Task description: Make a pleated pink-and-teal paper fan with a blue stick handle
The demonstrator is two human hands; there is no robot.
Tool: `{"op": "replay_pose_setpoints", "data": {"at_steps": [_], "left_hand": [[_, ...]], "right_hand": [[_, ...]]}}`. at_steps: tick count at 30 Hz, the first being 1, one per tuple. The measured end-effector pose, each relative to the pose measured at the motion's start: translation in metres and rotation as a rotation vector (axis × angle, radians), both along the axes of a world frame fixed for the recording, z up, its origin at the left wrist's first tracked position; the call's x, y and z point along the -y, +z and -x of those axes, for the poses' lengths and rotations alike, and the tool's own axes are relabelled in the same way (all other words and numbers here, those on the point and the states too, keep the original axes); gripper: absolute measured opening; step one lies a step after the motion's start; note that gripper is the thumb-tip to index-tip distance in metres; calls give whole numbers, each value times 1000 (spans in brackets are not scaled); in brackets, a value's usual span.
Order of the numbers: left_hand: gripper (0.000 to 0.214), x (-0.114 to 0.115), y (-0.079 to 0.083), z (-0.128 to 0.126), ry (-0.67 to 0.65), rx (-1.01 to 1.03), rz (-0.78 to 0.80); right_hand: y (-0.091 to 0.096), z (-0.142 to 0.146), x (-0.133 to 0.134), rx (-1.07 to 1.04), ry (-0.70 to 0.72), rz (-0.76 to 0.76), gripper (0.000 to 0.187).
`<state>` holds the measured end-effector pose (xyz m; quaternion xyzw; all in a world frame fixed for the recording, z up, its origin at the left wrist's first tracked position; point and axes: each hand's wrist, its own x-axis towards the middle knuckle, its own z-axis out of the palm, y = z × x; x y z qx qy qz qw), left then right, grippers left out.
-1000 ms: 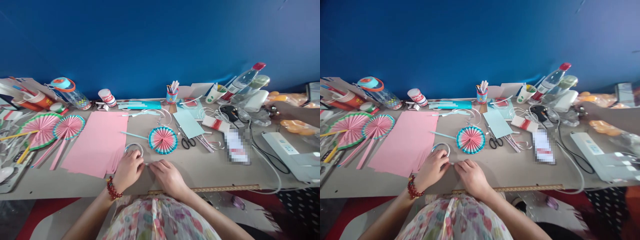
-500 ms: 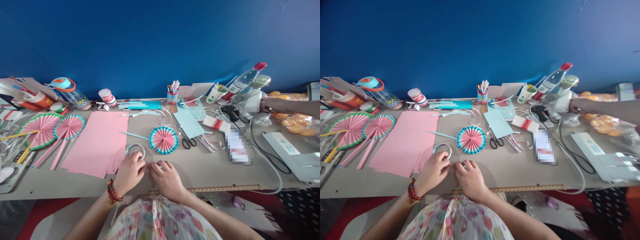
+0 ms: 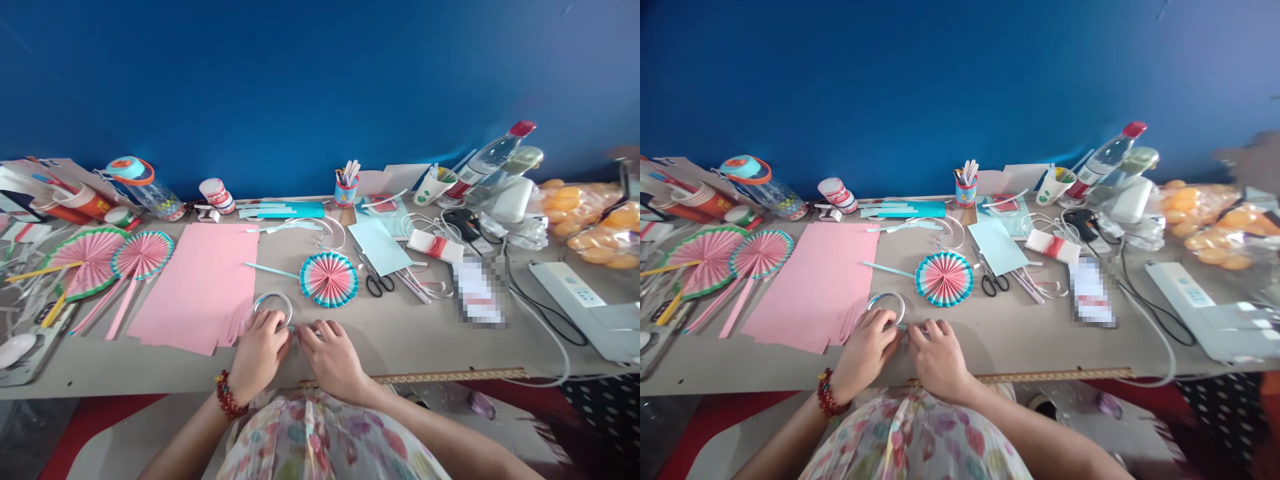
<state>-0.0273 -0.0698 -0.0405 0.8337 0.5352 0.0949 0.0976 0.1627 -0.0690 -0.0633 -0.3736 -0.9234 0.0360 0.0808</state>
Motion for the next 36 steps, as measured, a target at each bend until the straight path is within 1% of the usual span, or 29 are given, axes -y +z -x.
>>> {"op": "replay_pose_setpoints", "data": {"at_steps": [6,9,12,15,17,19,20,22,23,25,28,32,34,36], "left_hand": [[19,1,-4,0,-34,13,-76],[19,4,-4,-3,-56,16,-90],[18,11,2,-2,-53,61,-105],[16,17,13,10,-37,187,-111],[13,18,20,23,28,293,-107],[13,15,27,37,164,442,-143],[14,12,29,43,200,508,-145],[18,4,33,51,240,601,-165],[21,-2,34,52,245,614,-186],[26,-15,35,53,228,580,-255],[31,-34,33,51,173,467,-344],[42,-53,29,50,148,298,-305],[45,-58,29,51,146,216,-326],[46,-61,30,52,150,172,-370]], "right_hand": [[1,2,1,7,-29,17,23],[2,4,2,0,-43,24,23],[2,5,3,0,-54,21,19],[-1,3,3,-8,-58,16,21],[-4,0,2,-37,-58,29,28],[-5,-4,-1,-79,-71,54,34],[-6,-6,-2,-104,-84,67,35],[-5,-9,-6,-156,-110,95,35],[-5,-10,-8,-183,-119,114,35],[-4,-11,-11,-236,-127,159,35],[-3,-12,-14,-281,-130,204,33],[-4,-13,-16,-243,-133,183,20],[-6,-15,-17,-233,-110,166,16],[-7,-17,-20,-245,-59,169,16]]}}
